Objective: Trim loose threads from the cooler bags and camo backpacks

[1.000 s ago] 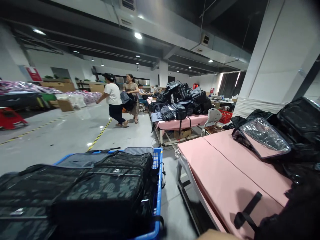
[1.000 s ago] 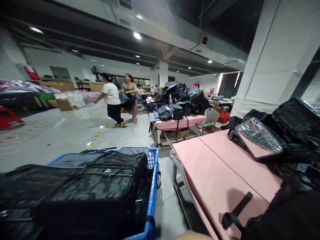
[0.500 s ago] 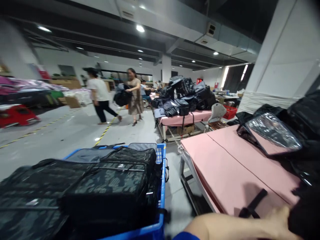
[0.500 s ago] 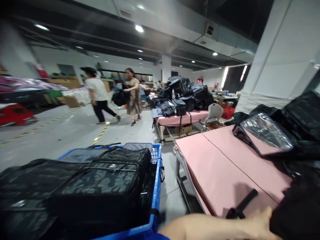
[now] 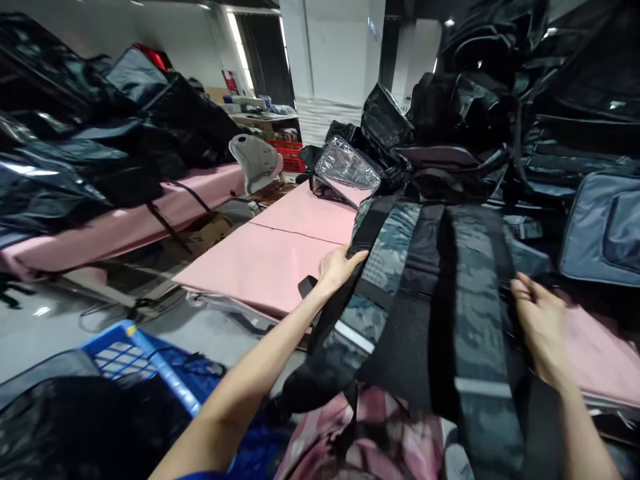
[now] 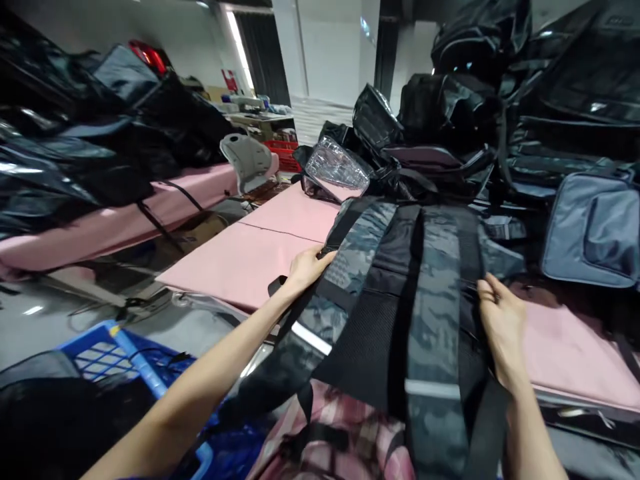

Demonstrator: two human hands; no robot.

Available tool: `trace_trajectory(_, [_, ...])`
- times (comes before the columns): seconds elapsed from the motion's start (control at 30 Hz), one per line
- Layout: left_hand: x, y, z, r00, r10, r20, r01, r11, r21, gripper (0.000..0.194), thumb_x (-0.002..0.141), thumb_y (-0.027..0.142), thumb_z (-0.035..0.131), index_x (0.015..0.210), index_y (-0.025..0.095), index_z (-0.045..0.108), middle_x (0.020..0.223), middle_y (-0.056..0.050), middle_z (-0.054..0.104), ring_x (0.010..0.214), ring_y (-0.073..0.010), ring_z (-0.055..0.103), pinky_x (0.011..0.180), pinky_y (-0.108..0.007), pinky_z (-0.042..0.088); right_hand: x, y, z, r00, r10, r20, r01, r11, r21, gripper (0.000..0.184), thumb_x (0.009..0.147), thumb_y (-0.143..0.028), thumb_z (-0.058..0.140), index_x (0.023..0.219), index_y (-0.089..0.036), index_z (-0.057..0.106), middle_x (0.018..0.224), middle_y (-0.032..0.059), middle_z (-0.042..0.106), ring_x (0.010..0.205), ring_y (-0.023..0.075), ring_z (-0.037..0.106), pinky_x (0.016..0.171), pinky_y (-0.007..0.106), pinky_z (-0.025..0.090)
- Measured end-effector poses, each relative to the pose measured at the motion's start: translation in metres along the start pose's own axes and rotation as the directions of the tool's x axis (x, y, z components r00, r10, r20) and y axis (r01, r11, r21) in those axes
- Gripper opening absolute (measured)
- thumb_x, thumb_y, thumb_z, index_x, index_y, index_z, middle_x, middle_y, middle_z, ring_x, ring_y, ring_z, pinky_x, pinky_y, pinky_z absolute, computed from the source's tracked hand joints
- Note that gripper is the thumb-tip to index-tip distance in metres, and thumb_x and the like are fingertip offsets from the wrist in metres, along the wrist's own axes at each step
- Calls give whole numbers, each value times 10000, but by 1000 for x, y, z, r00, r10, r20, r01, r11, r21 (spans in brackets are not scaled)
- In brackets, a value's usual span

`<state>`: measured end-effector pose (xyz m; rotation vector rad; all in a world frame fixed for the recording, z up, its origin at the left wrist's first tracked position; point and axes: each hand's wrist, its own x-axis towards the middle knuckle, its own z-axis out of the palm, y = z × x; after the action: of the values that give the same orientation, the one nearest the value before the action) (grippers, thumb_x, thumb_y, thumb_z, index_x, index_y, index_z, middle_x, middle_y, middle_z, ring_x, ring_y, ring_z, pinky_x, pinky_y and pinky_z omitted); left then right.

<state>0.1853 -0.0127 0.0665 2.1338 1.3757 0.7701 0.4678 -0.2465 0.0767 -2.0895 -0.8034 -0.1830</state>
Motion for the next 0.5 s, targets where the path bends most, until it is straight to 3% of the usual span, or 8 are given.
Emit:
trace_trajectory(0.07, [5, -8, 11, 996, -74, 51, 69, 993, 95, 462, 812, 557, 439, 1025, 188, 615, 919, -92, 667, 889, -262, 602, 722, -303, 436, 17, 10, 37, 993, 61, 103, -60, 998, -17, 443, 815, -388, 430, 1134, -132, 602, 1138, 119, 607, 1049, 257, 554, 909, 364, 414])
trace_trajectory(0.13, [10, -15, 27, 994, -105, 40, 99, 987, 129, 481, 821, 560, 420, 1056, 180, 598, 984, -109, 655, 936, -263, 594, 742, -301, 434, 29, 21, 68, 986, 99, 136, -96, 995, -32, 433, 796, -383, 430, 1096, -141, 628, 1083, 112, 636, 1022, 281, 570, 878, 400, 429])
trace_trajectory(0.2, [15, -20, 38, 994, -108, 35, 102, 985, 138, 510, 815, 580, 414, 1069, 177, 593, 1017, -118, 646, 966, -262, 585, 767, -302, 430, 34, 32, 85, 985, 103, 141, -99, 995, -35, 438, 788, -411, 440, 1088, -158, 634, 1066, 100, 646, 1015, 288, 574, 859, 402, 437])
trace_trajectory(0.3, [22, -27, 42, 992, -87, 88, 78, 992, 102, 519, 825, 568, 400, 1091, 164, 587, 1032, -120, 642, 977, -255, 578, 789, -303, 426, 34, 42, 85, 986, 96, 135, -92, 995, -34, 456, 783, -443, 452, 1100, -167, 628, 1076, 93, 643, 1027, 277, 568, 862, 373, 432])
trace_trajectory(0.4, [19, -38, 30, 991, -11, 133, 12, 1000, -6, 477, 851, 462, 415, 1182, 137, 529, 1055, -117, 630, 949, -220, 583, 798, -293, 429, 34, 43, 77, 985, 107, 138, -106, 994, -15, 461, 770, -452, 475, 1083, -154, 635, 1029, 99, 659, 983, 268, 587, 837, 355, 441])
trace_trajectory(0.5, [-8, -50, 2, 998, 55, 0, -55, 994, -97, 439, 821, 344, 495, 1191, 110, 518, 1026, -108, 628, 872, -180, 591, 766, -272, 442, 37, 45, 65, 991, 26, 128, -32, 998, 47, 483, 768, -453, 480, 1065, -101, 625, 984, 128, 657, 906, 255, 610, 749, 326, 465])
